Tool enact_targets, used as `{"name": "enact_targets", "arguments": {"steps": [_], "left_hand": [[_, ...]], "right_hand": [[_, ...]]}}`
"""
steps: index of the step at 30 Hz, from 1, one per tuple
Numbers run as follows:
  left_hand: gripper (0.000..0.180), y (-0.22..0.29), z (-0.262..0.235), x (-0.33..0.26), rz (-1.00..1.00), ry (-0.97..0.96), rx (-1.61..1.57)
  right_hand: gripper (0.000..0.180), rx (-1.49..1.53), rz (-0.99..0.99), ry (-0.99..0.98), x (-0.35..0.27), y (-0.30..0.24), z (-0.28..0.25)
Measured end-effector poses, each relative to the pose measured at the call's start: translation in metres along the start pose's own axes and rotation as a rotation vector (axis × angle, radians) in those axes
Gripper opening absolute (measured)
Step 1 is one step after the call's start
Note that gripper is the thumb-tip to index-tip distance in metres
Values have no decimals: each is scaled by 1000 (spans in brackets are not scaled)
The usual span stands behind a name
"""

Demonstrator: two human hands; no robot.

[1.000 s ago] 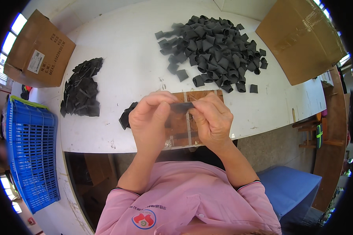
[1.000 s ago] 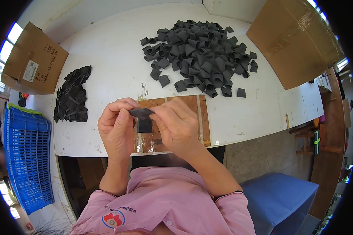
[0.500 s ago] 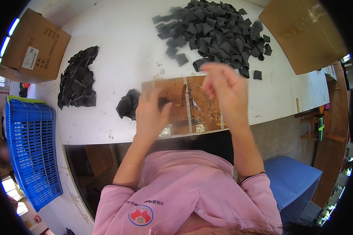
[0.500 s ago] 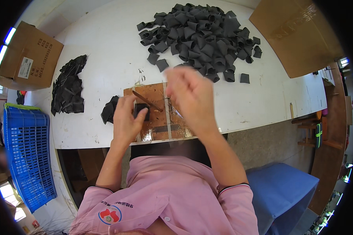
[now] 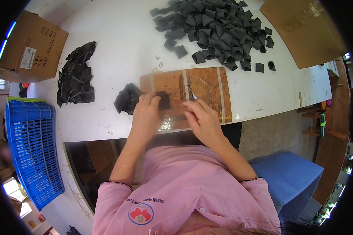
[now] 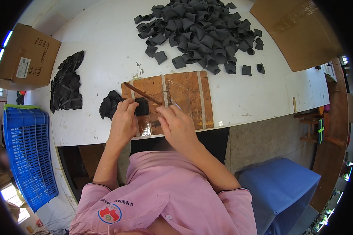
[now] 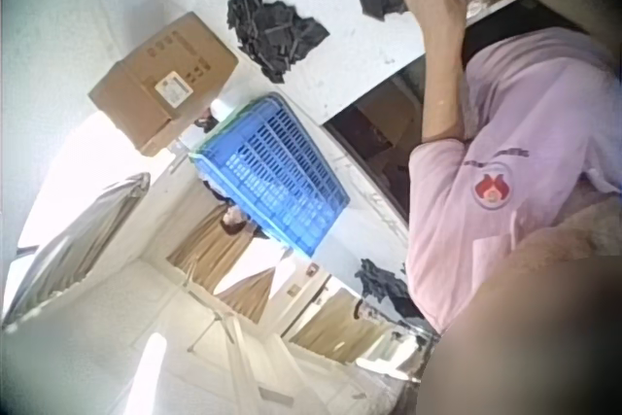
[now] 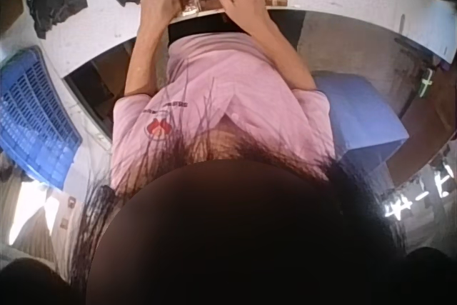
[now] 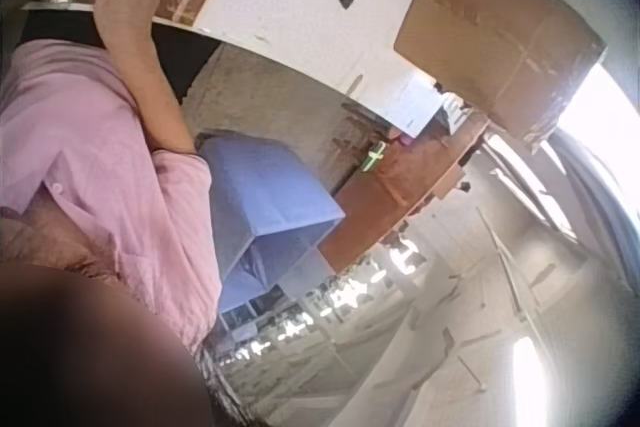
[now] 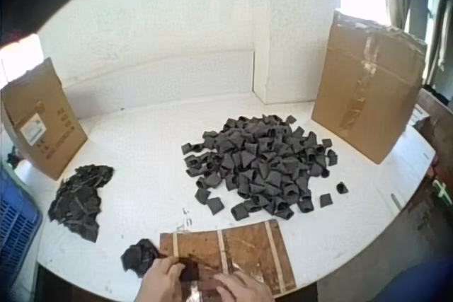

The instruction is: Manually processing and inspecting small black rubber industrial components at a workbench.

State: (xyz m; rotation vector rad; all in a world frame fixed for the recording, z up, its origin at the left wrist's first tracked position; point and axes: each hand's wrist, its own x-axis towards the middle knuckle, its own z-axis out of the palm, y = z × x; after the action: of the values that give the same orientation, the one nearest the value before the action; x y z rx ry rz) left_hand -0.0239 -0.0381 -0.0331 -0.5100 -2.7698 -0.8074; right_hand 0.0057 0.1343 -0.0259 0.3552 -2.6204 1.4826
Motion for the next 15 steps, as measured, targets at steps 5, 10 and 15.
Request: {"name": "enact_targets", "arguments": {"steps": [5, 10, 15], "left_hand": [[15, -18, 0, -2, 101, -219, 183], [7, -9, -11, 2, -217, -258, -477], [9, 21, -30, 1, -724, -502, -1488]], "right_hand": [[15, 47, 44, -76, -4, 1, 0], [17, 13, -37, 67, 0, -9, 2], [21, 823, 490, -197, 4, -11, -11]]}}
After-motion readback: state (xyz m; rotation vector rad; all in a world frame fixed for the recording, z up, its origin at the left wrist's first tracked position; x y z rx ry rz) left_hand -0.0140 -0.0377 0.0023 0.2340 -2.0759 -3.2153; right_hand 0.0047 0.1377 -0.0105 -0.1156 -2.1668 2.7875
